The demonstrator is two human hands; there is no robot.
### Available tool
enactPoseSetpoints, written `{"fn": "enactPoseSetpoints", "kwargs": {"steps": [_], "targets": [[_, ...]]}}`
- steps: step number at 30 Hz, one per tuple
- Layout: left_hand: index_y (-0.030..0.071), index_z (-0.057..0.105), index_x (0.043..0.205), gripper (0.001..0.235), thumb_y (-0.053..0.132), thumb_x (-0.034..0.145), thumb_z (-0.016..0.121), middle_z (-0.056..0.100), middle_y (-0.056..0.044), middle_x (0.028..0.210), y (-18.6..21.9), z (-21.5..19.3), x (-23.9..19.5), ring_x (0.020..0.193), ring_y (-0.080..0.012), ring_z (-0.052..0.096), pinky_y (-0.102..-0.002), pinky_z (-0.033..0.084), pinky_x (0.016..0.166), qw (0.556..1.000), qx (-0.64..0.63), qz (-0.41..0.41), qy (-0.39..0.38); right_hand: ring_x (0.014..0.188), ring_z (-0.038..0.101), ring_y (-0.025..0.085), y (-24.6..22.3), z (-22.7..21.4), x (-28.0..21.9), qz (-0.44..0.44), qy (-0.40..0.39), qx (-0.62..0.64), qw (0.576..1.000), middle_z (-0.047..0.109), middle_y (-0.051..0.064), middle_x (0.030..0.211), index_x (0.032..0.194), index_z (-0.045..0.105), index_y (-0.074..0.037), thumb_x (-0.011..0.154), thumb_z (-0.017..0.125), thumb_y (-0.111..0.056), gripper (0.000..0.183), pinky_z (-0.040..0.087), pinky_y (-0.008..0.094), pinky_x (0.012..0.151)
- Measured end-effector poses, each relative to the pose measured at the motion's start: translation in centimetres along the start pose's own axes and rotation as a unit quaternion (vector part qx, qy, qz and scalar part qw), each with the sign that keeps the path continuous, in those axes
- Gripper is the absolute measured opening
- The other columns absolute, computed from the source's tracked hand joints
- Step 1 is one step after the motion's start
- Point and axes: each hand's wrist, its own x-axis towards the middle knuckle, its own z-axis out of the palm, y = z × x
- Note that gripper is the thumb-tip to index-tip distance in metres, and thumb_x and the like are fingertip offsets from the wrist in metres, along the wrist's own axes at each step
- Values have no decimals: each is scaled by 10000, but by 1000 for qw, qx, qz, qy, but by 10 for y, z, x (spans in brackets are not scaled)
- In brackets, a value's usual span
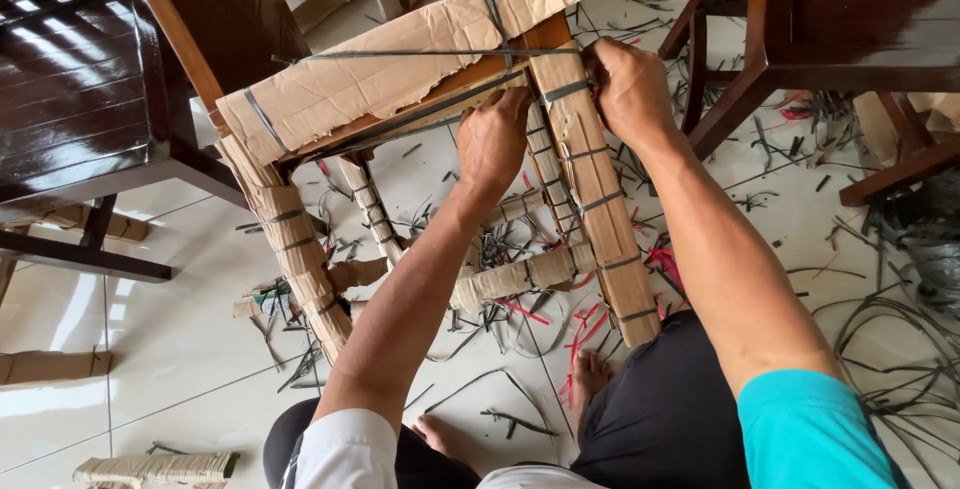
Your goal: The person sits on the floor and ties a cardboard structure with black straps. They wrap the straps around the cardboard, pull them tight, and tie knots to secure the structure.
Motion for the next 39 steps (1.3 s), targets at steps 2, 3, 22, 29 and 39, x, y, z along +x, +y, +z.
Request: {"fn": "enactPoseSetpoints", "kwargs": {"steps": [2,3,22,29,39], "targets": [[96,694,1157,193,191,1041,574,736,-110,1011,0,-5,-3,586,-221,680,-394,535,561,1000,16,-5,0,442,530,143,-5,-5,3,-2,11,-3,1000,635,88,635,860,640,5,1102,503,115,299,446,260,351],[103,634,1221,214,192,1036,573,708,-128,1175,0,-7,-4,651,-237,689,-422,521,672,999,32,-10,1,467,563,151,-8,-8,4,-5,23,-5,1000,671,102,674,892,664,16,1119,541,74,265,482,275,378],[213,149,1657,934,-85,883,578,252,-52,1723,-1,-51,74,1572,-323,343,-553,251,1297,931,310,179,-75,596,708,158,-18,-23,30,-16,45,-11,999,768,133,829,954,693,9,931,540,202,247,553,238,443],[218,307,1629,641,289,1093,650,294,-44,1661,-2,-53,103,1382,-363,437,-593,457,1114,911,284,291,-68,557,656,146,-20,-17,29,-11,71,-9,997,732,114,765,926,694,12,922,557,218,248,501,241,414],[71,617,1436,451,110,1020,789,285,-144,1589,-7,-35,113,1273,-470,494,-618,529,1012,859,293,420,-2,730,764,171,-32,-20,32,-15,114,-13,993,789,119,891,994,716,1,938,642,201,220,590,258,535]]}}
